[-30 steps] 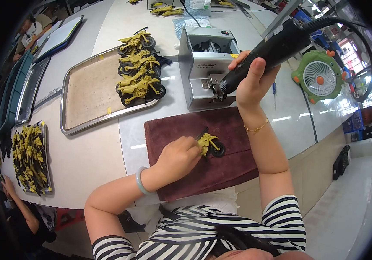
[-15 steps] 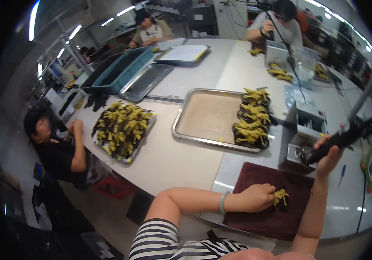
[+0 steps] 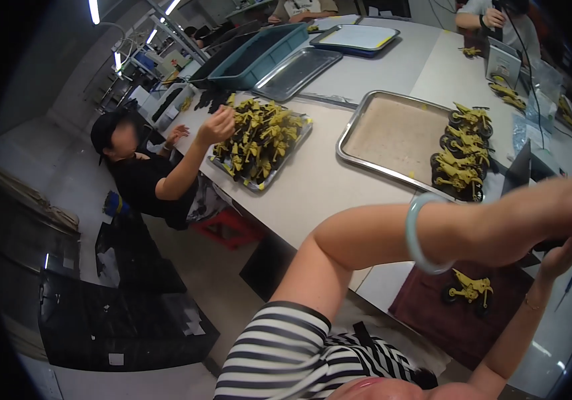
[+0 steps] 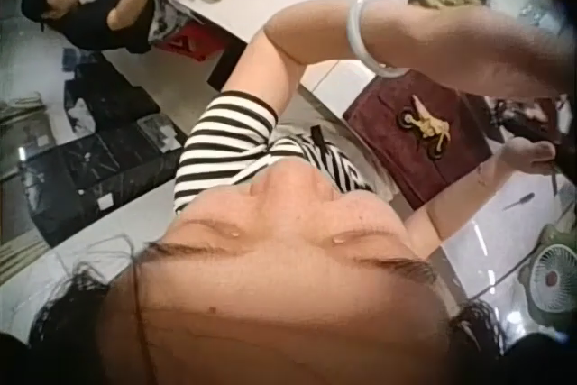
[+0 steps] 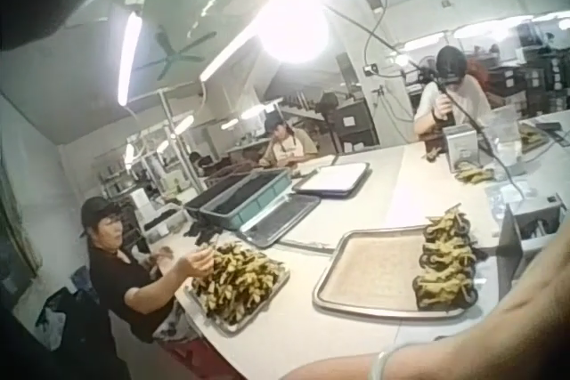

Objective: The person takes toy motorcycles one by one from a metal tray, drives screws into them using an electric screwdriver, and places the assembled toy motorcycles back onto the tray.

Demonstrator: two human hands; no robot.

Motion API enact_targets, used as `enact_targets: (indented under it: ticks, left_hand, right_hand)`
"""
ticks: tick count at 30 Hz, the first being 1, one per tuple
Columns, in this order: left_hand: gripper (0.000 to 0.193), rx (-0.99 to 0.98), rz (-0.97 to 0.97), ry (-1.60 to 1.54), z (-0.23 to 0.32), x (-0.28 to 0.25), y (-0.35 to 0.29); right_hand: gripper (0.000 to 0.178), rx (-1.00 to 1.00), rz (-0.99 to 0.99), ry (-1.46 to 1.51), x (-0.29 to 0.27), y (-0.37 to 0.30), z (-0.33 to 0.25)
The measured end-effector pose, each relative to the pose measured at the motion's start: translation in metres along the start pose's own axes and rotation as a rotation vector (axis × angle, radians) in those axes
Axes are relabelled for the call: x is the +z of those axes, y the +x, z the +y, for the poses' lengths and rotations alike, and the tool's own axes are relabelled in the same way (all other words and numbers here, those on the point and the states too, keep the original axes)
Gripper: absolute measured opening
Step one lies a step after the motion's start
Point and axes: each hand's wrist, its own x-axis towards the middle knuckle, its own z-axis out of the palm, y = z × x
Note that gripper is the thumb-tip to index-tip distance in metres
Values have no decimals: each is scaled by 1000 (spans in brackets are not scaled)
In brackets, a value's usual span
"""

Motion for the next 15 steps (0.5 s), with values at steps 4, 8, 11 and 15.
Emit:
enact_targets:
  ticks: [4,8,11,15]
  left_hand:
    - [47,-10,22,188,19,-16,-3]
    - [44,-13,58,345,31,-10,-21]
    - [42,-21,64,432,39,-3,-23]
    - [40,-65,88,608,42,-1,-28]
  right_hand:
    - [60,-36,-125,91,7,3,16]
    - [60,2,-173,196,35,-6,-15]
    - [58,-14,-169,185,25,6,-22]
    - [56,-31,-171,240,73,-18,-90]
